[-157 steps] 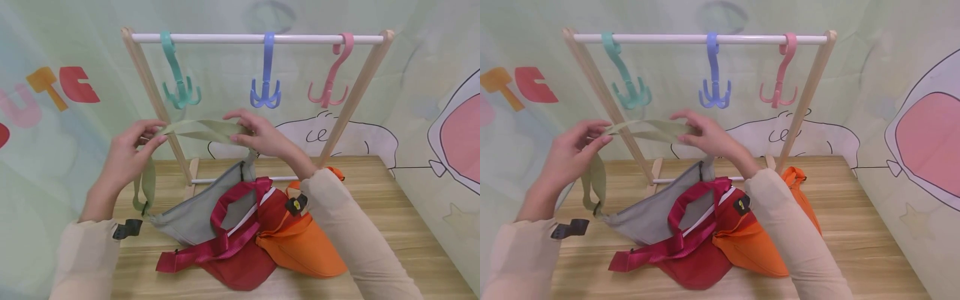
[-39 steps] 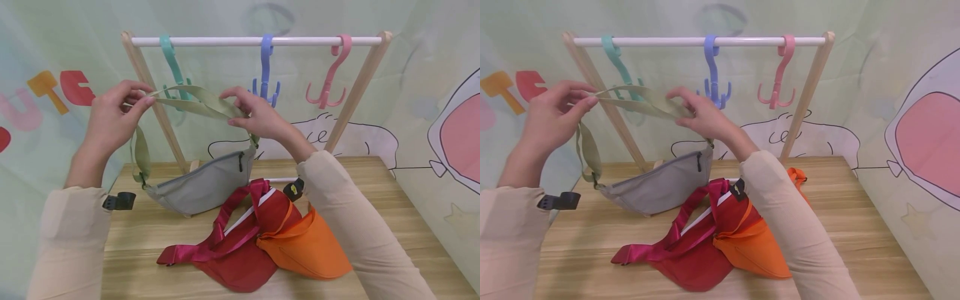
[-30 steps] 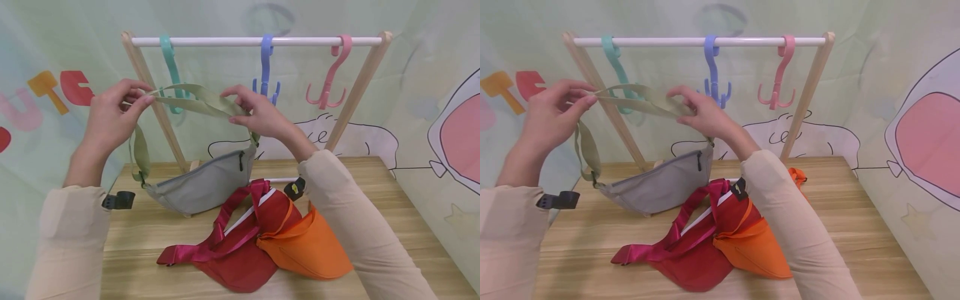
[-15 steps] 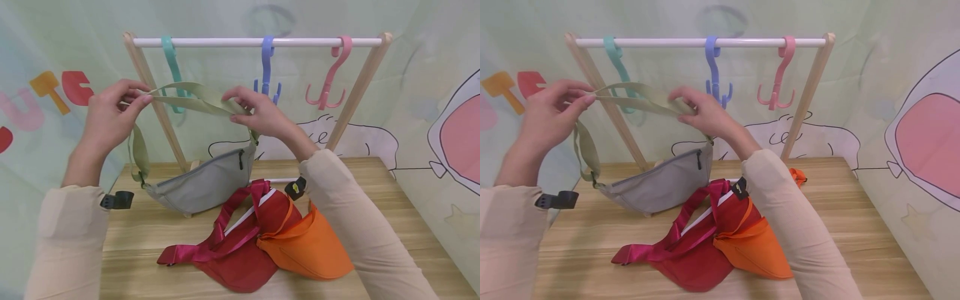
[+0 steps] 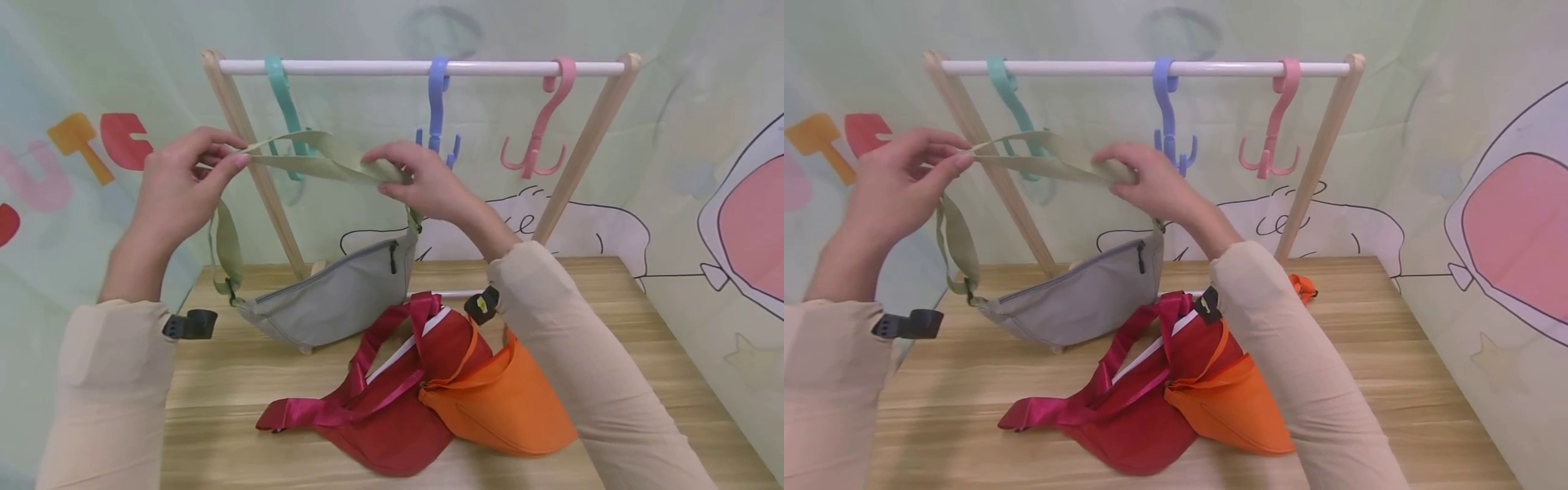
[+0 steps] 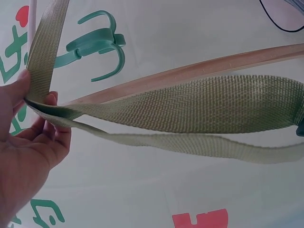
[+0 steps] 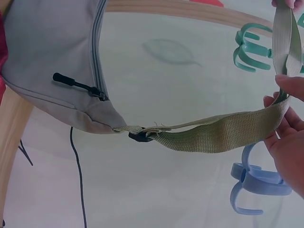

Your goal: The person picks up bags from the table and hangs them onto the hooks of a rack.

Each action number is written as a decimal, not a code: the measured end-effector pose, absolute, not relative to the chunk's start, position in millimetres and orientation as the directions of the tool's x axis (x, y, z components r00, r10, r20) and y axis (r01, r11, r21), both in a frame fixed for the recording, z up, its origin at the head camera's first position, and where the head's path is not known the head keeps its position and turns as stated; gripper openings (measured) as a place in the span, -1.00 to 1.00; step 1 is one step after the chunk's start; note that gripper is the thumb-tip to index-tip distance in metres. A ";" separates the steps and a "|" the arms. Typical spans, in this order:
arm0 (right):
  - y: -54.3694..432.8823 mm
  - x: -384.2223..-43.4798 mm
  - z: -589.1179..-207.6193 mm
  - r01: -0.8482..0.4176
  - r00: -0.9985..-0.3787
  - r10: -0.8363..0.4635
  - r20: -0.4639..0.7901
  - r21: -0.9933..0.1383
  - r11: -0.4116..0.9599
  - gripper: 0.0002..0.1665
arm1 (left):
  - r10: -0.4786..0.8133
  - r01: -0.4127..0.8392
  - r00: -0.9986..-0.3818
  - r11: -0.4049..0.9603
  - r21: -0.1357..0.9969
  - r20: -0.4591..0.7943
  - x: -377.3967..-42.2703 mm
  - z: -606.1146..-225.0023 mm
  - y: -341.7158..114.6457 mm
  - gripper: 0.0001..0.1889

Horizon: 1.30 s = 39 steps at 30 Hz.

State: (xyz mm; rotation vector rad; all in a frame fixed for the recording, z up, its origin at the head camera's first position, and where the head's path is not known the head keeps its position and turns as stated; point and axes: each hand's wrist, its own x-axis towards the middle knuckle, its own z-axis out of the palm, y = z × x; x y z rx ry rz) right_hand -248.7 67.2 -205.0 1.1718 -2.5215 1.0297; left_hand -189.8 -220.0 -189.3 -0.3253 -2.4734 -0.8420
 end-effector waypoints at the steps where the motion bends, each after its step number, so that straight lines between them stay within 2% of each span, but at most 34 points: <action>1: 66.4 -248.7 -204.2 -0.723 -0.681 -0.599 0.420 -0.516 0.460 -0.53 | 0.063 0.374 -0.844 0.780 0.501 0.533 -190.0 -189.2 -219.7 -0.67; 20: 52.1 -246.0 -193.2 -0.613 -0.790 -0.468 0.396 -0.520 0.595 -0.51 | 0.074 0.397 -0.823 0.784 0.476 0.564 -189.9 -189.1 -209.9 -0.69; 39: 44.2 -244.2 -194.5 -0.601 -0.799 -0.421 0.430 -0.529 0.599 -0.51 | 0.065 0.403 -0.815 0.778 0.483 0.575 -194.3 -193.5 -204.1 -0.67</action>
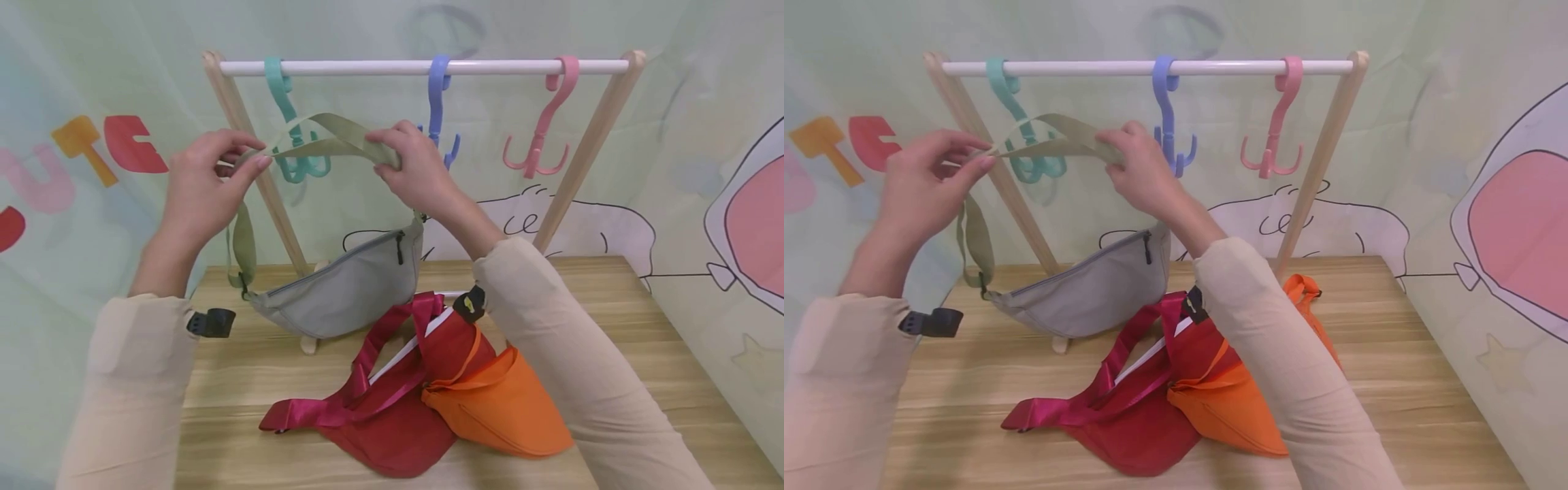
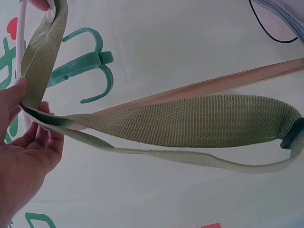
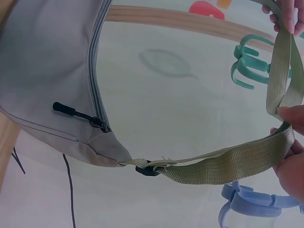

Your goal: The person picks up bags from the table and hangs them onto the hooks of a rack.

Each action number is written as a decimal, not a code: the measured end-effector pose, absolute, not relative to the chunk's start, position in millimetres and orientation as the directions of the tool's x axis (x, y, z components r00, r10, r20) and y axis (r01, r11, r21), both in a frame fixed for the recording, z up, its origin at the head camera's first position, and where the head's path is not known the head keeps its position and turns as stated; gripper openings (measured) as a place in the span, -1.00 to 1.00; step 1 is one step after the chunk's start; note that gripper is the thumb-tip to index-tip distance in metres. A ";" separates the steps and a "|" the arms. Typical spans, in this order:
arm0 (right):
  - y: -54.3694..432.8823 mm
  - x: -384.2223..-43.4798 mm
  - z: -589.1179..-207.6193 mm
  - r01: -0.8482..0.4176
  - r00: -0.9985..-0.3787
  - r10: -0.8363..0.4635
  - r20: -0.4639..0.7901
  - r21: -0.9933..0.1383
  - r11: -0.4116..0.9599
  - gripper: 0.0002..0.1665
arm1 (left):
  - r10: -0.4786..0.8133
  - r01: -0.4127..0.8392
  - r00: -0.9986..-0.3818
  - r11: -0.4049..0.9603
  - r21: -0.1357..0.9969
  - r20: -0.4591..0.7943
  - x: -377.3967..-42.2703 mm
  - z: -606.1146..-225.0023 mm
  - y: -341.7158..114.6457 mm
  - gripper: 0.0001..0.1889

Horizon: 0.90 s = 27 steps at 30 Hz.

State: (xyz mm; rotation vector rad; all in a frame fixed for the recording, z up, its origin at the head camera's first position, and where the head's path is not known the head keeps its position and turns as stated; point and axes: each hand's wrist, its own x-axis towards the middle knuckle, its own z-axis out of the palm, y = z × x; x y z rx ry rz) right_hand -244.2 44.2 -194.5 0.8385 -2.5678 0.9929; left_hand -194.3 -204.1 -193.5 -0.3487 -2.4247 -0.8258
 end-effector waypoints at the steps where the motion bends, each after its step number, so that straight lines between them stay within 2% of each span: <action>1: 43.5 -244.1 -194.5 -0.604 -0.796 -0.421 0.435 -0.529 0.596 -0.51 | 0.064 0.406 -0.814 0.774 0.486 0.578 -194.6 -193.7 -204.1 -0.67; 21: 36.2 -243.3 -191.2 -0.639 -0.765 -0.393 0.509 -0.533 0.554 -0.51 | 0.046 0.454 -0.764 0.748 0.485 0.644 -197.1 -196.9 -199.9 -0.69; 27: 33.3 -244.0 -186.8 -0.618 -0.784 -0.393 0.481 -0.544 0.567 -0.50 | 0.047 0.475 -0.740 0.743 0.472 0.671 -197.3 -196.9 -199.7 -0.71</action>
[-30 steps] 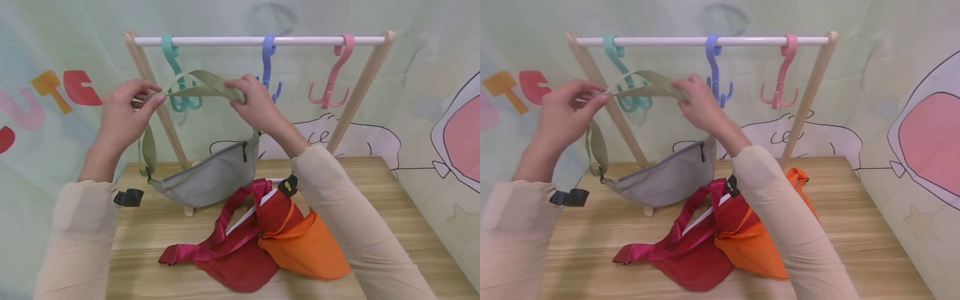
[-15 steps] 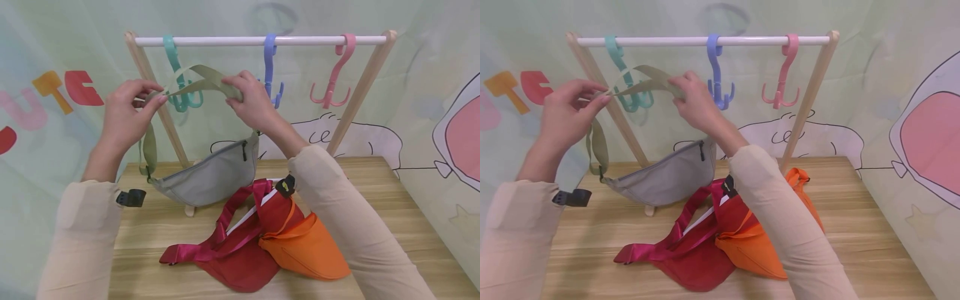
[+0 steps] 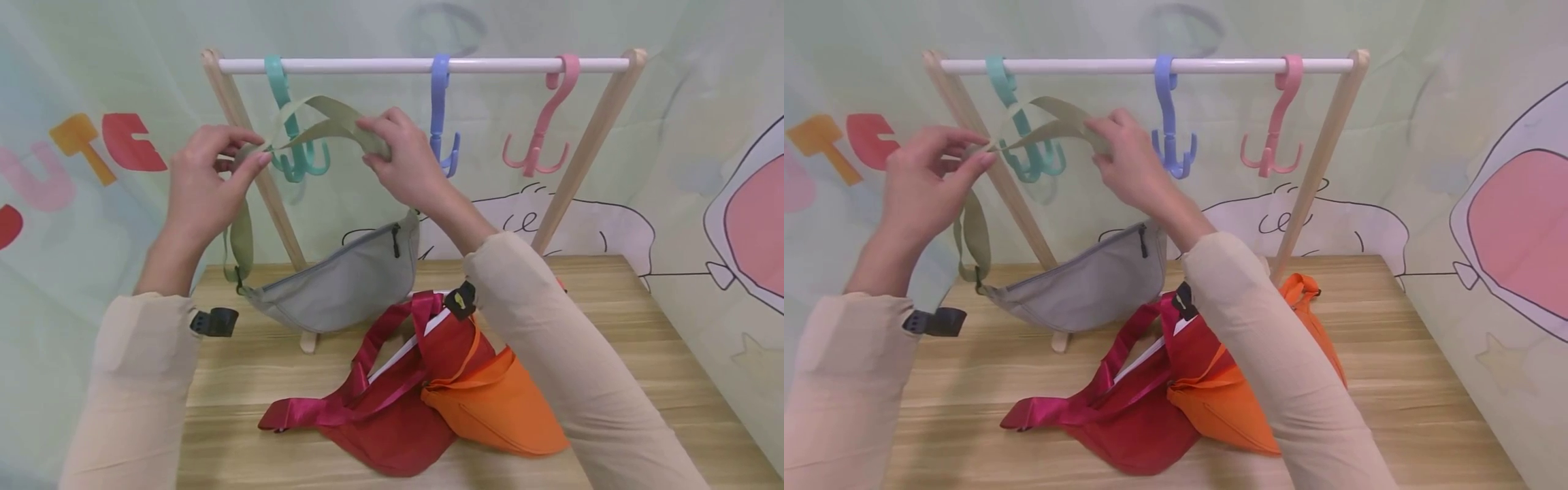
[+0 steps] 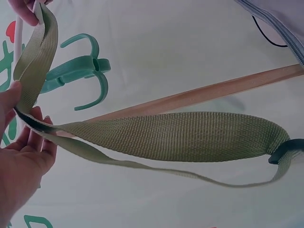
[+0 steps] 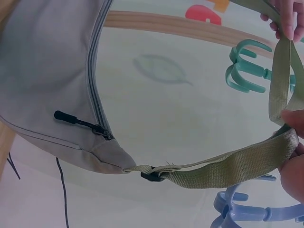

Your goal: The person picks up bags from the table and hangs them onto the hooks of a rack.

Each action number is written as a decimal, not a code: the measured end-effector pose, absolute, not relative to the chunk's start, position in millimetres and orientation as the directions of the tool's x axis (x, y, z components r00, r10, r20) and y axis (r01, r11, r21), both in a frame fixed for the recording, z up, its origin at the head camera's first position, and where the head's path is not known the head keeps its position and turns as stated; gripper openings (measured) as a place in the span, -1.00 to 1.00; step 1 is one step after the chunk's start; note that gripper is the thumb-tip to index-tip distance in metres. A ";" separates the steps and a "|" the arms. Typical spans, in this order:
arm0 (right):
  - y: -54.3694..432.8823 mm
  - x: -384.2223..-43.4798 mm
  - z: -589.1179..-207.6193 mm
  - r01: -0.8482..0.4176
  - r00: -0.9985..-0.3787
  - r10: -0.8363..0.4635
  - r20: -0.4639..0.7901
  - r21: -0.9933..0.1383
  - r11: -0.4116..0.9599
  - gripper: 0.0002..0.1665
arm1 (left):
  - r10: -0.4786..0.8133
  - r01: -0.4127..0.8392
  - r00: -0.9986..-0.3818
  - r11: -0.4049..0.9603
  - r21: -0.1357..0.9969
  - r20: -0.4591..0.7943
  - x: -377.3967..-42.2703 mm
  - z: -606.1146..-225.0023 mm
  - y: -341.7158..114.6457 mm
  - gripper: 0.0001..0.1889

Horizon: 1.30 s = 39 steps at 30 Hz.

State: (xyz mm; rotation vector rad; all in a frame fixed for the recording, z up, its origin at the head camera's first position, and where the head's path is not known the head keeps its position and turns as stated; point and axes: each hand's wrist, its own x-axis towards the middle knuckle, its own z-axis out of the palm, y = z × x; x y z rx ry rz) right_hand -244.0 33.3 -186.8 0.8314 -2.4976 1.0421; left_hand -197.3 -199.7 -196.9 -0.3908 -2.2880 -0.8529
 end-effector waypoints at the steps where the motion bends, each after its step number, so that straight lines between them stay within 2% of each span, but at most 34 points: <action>1: 32.7 -244.5 -186.7 -0.616 -0.786 -0.393 0.477 -0.547 0.567 -0.50 | 0.046 0.473 -0.741 0.743 0.473 0.670 -197.2 -196.8 -199.6 -0.71; 11: 29.7 -246.1 -190.2 -0.603 -0.797 -0.408 0.445 -0.563 0.565 -0.44 | 0.023 0.429 -0.775 0.753 0.499 0.631 -198.2 -198.9 -201.0 -0.68; 24: 33.5 -245.3 -195.4 -0.565 -0.824 -0.415 0.385 -0.613 0.552 -0.42 | 0.024 0.422 -0.784 0.754 0.504 0.620 -197.6 -201.0 -203.3 -0.68; 39: 37.1 -241.2 -201.3 -0.571 -0.815 -0.451 0.363 -0.632 0.523 -0.40 | 0.011 0.411 -0.792 0.749 0.520 0.611 -197.2 -205.3 -211.4 -0.70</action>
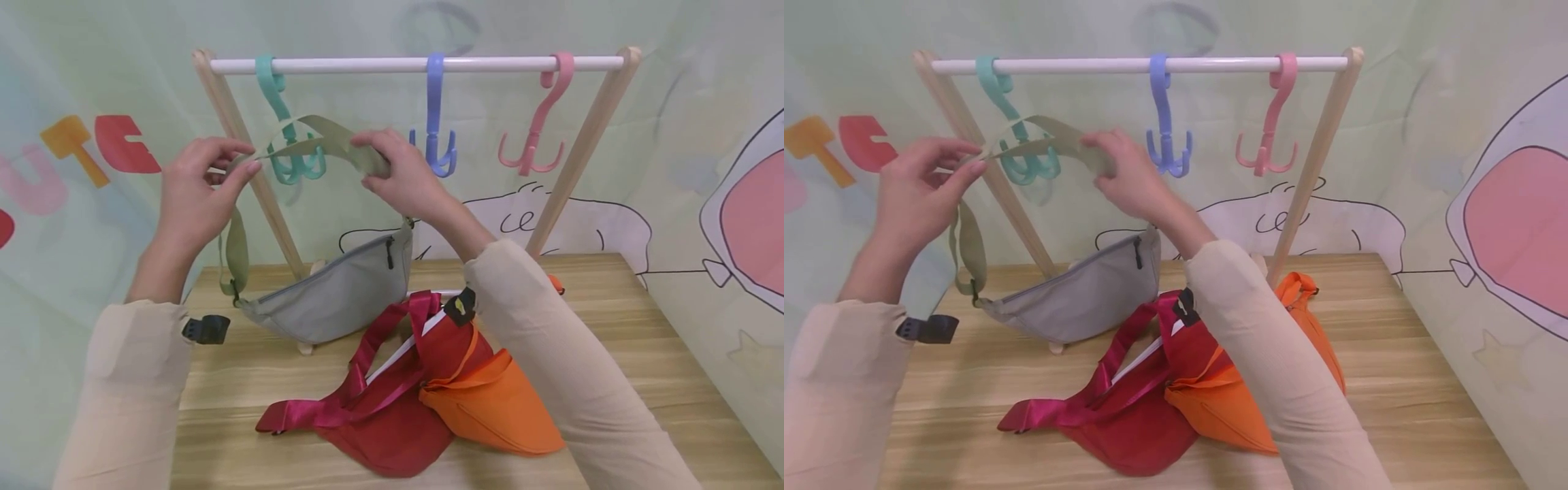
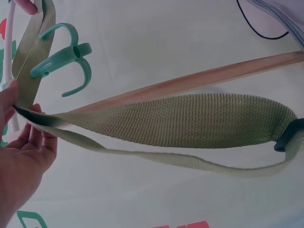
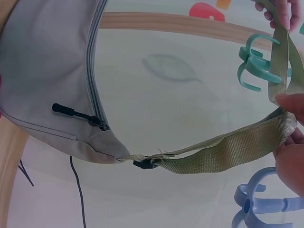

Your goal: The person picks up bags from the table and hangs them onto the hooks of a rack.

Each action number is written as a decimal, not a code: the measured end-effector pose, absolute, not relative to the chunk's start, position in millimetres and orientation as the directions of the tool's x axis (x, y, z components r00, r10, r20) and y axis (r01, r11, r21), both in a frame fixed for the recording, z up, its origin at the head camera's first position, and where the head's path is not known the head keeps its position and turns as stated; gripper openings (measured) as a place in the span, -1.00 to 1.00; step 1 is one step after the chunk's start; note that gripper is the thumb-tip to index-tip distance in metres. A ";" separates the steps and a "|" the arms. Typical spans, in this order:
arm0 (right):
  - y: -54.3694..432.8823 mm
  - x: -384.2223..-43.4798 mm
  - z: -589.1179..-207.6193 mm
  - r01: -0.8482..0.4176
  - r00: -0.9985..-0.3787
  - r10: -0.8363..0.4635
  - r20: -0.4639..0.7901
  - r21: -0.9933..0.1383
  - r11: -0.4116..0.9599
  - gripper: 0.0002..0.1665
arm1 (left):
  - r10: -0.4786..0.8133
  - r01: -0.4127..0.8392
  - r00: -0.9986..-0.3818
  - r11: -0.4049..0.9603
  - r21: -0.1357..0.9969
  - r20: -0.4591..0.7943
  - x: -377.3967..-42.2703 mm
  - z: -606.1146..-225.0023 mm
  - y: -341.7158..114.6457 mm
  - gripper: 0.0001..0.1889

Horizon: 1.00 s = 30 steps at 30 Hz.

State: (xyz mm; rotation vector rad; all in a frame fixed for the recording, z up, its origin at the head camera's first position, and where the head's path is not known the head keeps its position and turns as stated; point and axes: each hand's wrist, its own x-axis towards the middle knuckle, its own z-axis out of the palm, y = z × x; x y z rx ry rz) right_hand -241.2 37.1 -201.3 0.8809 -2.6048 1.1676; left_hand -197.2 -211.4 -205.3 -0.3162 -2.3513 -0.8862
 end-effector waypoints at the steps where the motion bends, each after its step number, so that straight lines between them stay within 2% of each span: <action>1: 37.1 -240.8 -201.9 -0.573 -0.814 -0.453 0.364 -0.635 0.519 -0.41 | 0.012 0.416 -0.790 0.745 0.521 0.613 -197.3 -205.6 -211.9 -0.71; 30: 42.4 -238.1 -216.4 -0.607 -0.788 -0.474 0.394 -0.626 0.489 -0.41 | 0.034 0.389 -0.825 0.758 0.523 0.564 -195.1 -213.0 -212.9 -0.64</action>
